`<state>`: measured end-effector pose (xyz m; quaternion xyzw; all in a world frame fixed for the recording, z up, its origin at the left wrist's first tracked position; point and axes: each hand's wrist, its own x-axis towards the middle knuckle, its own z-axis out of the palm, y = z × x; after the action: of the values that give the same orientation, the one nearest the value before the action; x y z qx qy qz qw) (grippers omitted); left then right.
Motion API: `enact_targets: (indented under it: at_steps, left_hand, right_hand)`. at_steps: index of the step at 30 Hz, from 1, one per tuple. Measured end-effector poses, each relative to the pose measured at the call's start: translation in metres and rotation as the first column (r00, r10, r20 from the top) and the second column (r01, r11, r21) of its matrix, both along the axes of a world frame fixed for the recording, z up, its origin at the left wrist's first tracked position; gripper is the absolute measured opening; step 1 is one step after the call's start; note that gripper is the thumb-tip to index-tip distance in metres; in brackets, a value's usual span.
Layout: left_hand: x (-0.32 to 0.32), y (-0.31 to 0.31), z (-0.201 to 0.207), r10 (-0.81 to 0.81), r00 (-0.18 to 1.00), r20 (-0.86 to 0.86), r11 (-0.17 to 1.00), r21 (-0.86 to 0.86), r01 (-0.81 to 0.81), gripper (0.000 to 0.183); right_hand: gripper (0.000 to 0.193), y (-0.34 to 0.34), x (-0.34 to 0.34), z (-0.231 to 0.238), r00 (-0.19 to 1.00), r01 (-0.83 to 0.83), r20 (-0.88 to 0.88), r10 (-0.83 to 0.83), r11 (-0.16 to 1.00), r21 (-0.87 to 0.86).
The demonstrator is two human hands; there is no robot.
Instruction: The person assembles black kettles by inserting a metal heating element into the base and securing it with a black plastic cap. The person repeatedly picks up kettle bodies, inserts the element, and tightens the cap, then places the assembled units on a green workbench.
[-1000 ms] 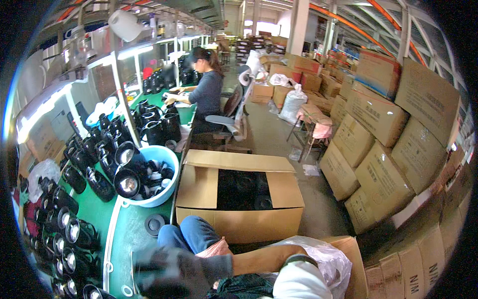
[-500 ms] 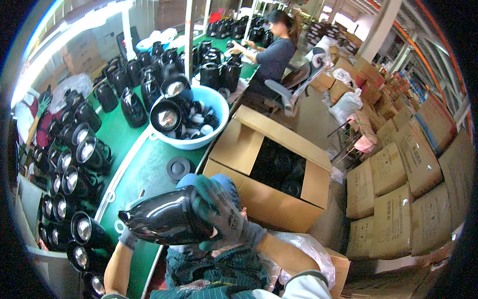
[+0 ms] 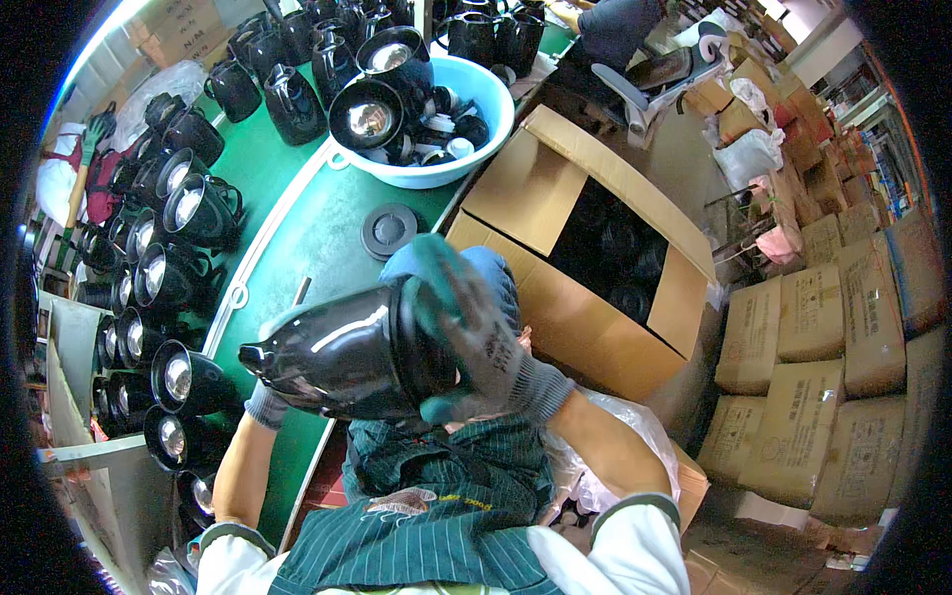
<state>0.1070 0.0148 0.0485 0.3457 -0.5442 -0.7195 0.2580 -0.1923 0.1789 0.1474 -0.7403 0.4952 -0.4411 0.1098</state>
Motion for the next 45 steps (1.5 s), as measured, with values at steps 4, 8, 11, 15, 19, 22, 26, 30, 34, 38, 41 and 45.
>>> enact_targets:
  at_steps: [4,8,11,15,19,22,26,30,34,38,41,45]
  left_hand:
    - [0.012,0.010,0.002,0.087,0.993,0.077,0.880,-0.472,-0.040,0.041]
    - [0.017,0.014,0.007,0.135,0.990,-0.036,0.839,-0.527,-0.134,0.054]
    - [0.013,0.009,-0.009,-0.122,0.977,-0.172,0.953,-0.296,0.067,0.061]
    - [0.004,0.006,-0.030,0.036,0.916,-0.399,0.924,0.363,0.122,0.064]
    - [-0.006,0.008,-0.005,-0.054,0.993,-0.108,0.993,-0.113,0.042,0.061]
    - [-0.019,0.014,0.034,0.128,0.980,-0.155,0.915,-0.363,-0.177,0.041]
    - [-0.023,0.008,0.082,0.205,0.952,0.227,0.518,-0.850,0.091,0.037]
    - [-0.030,0.000,0.078,0.113,0.979,0.172,0.569,-0.819,0.079,0.040]
    - [-0.030,-0.002,0.047,0.143,0.989,0.022,0.952,-0.278,-0.132,0.042]
    - [-0.015,0.001,0.024,0.126,0.992,-0.019,0.966,-0.227,-0.127,0.043]
    - [-0.005,-0.002,0.013,0.093,0.994,-0.061,0.985,-0.139,-0.100,0.044]
    - [-0.003,0.002,0.018,0.098,0.993,-0.064,0.989,-0.108,-0.104,0.044]
  right_hand:
    - [0.080,-0.001,0.016,-0.009,0.743,-0.153,0.662,-0.097,0.939,0.309]
    - [0.080,0.011,0.022,-0.001,0.707,-0.099,0.683,-0.185,0.930,0.354]
    - [0.090,0.005,0.013,0.010,0.899,-0.051,0.438,-0.011,0.990,0.130]
    - [0.097,-0.007,0.000,0.006,0.986,-0.112,0.105,0.133,0.976,-0.188]
    - [0.097,0.011,0.008,-0.021,0.952,-0.068,0.299,0.073,0.997,-0.026]
    - [0.097,0.029,0.022,-0.047,0.794,-0.108,0.607,-0.024,0.978,0.180]
    - [0.097,0.024,0.018,-0.065,0.394,-0.225,0.885,-0.248,0.908,0.354]
    - [0.096,0.016,0.005,-0.052,0.498,-0.182,0.840,-0.216,0.921,0.344]
    - [0.096,0.027,0.009,-0.030,0.830,-0.004,0.552,-0.081,0.988,0.151]
    - [0.098,0.025,0.004,-0.020,0.971,0.076,0.231,-0.065,0.996,-0.039]
    - [0.103,0.019,-0.008,-0.016,0.985,0.124,0.130,-0.112,0.989,-0.085]
    - [0.110,0.034,-0.011,-0.022,0.987,0.142,0.071,-0.142,0.990,0.003]
